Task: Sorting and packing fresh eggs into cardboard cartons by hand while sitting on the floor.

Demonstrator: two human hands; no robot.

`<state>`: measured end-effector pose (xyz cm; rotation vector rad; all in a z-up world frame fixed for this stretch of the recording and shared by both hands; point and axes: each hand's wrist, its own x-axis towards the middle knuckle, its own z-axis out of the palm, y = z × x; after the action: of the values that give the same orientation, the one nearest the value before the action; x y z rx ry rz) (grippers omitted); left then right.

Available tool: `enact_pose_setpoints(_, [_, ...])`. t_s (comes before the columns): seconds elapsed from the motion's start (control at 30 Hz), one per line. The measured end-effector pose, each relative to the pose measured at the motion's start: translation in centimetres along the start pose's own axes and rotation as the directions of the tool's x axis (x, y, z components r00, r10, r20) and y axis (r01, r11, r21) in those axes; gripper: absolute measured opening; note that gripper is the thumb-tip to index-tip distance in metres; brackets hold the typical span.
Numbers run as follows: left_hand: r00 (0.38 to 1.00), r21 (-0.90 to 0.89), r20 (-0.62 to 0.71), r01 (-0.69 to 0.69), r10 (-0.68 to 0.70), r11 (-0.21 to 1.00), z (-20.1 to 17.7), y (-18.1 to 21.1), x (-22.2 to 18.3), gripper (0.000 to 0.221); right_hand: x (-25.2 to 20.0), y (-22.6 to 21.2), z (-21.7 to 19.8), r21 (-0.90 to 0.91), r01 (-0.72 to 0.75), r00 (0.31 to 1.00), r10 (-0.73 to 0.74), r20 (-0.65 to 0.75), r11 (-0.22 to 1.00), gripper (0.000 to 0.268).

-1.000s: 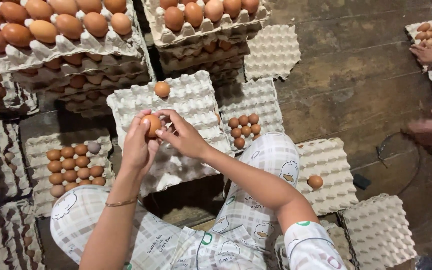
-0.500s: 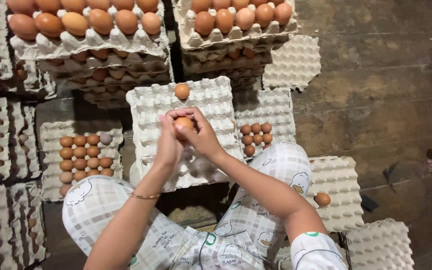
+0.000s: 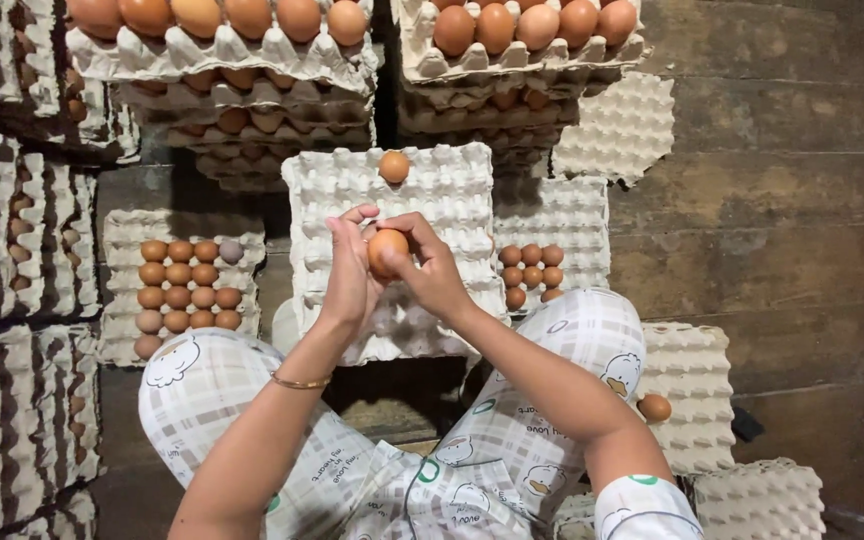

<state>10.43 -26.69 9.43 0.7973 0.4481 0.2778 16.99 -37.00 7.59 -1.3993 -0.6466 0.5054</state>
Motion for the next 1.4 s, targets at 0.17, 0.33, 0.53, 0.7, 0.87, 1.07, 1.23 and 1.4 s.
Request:
enact_pose_setpoints(0.17, [1.000,0.048,0.008,0.024,-0.025,0.999,-0.4,0.3,-0.6,0.063,0.2,-0.3,0.7,0.113,-0.099,0.987,0.111,-0.112,0.989,0.028])
enact_pose_setpoints(0.33, [0.999,0.007,-0.029,0.024,-0.023,1.000,-0.7,1.2,-0.8,0.064,-0.4,0.1,0.6,0.019,0.003,0.996,-0.005,0.090,1.000,0.040])
enact_pose_setpoints(0.53, [0.999,0.037,-0.031,0.030,-0.029,0.999,-0.5,1.7,-1.1,0.061,-0.3,0.1,0.7,0.095,-0.047,0.990,0.033,0.138,0.994,0.045])
enact_pose_setpoints(0.7, [1.000,0.077,-0.001,-0.003,0.003,0.997,0.0,2.1,-1.5,0.055,-0.3,0.3,0.7,0.119,0.015,0.990,-0.031,0.136,0.993,0.045])
enact_pose_setpoints(0.87, [0.998,0.161,0.027,-0.060,0.056,0.985,-0.9,1.0,-0.9,0.052,0.5,0.4,0.1,0.121,-0.071,0.987,0.052,0.154,0.990,0.046])
enact_pose_setpoints(1.07, [0.999,-0.013,0.043,-0.024,0.024,1.000,-2.4,1.7,0.5,0.028,3.6,-5.2,-4.8,-0.533,-0.024,0.990,0.096,0.107,0.846,0.064])
enact_pose_setpoints(1.23, [0.997,-0.119,-0.048,0.056,-0.062,0.991,-2.7,2.9,0.1,0.044,3.0,-8.1,-15.7,-0.893,-0.405,0.822,0.350,-0.450,-0.198,0.068])
enact_pose_setpoints(1.4, [0.988,-0.070,-0.138,0.057,-0.066,0.996,-2.6,3.0,0.4,0.042,1.8,-8.9,-16.7,-0.895,-0.438,0.726,0.553,-0.409,-0.086,0.077])
